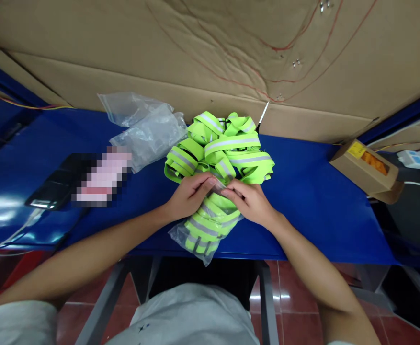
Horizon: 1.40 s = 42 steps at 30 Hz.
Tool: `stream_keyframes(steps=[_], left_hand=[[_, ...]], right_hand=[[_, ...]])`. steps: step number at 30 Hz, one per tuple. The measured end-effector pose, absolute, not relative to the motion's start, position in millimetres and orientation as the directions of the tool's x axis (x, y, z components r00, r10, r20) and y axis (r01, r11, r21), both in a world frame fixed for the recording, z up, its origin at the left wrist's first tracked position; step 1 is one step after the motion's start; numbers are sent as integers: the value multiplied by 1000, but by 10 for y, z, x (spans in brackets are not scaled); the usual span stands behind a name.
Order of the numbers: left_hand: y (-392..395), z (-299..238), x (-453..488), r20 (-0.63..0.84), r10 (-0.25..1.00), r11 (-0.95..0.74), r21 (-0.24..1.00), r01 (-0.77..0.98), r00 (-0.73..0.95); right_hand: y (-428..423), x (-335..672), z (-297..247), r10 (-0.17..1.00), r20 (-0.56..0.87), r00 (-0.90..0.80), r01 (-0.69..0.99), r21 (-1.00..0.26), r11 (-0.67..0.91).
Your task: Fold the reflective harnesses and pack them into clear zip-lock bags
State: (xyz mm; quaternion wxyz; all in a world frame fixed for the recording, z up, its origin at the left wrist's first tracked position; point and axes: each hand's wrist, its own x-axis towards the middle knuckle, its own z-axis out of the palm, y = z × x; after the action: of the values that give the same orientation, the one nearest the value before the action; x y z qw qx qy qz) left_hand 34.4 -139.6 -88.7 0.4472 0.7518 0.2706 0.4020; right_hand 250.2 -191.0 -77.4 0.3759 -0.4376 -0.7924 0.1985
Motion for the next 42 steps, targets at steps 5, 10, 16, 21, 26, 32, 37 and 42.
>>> stream_keyframes(steps=[5, 10, 16, 21, 26, 32, 37, 42], left_hand=[[-1353, -895, 320, 391, 783, -493, 864, 100, 484], [-1260, -898, 245, 445, 792, -519, 851, 78, 418], [-1067, -982, 182, 482, 828, -538, 826, 165, 285], [-1139, -966, 223, 521, 681, -730, 537, 423, 514], [-1133, -812, 162, 513, 728, -650, 307, 695, 454], [-999, -700, -27, 151, 894, -447, 323, 834, 421], [-1025, -647, -83, 38, 888, -448, 302, 841, 459], [-894, -577, -149, 162, 913, -390, 612, 688, 373]], right_hand=[[-1866, 2578, -744, 844, 473, -254, 550, -647, 528], [-1737, 2941, -636, 802, 520, 294, 411, -826, 385], [-1333, 3585, -682, 592, 205, 780, 61, -965, 254], [-1193, 3905, -901, 636, 59, 769, -40, -989, 140], [-1171, 3979, -1041, 725, 216, 654, 115, -976, 186], [-1197, 3972, -1043, 428, 536, 728, 408, -840, 357], [-1307, 3668, -1028, 278, 667, 691, 588, -743, 320], [-1514, 3171, -970, 441, 784, 437, 789, -569, 230]])
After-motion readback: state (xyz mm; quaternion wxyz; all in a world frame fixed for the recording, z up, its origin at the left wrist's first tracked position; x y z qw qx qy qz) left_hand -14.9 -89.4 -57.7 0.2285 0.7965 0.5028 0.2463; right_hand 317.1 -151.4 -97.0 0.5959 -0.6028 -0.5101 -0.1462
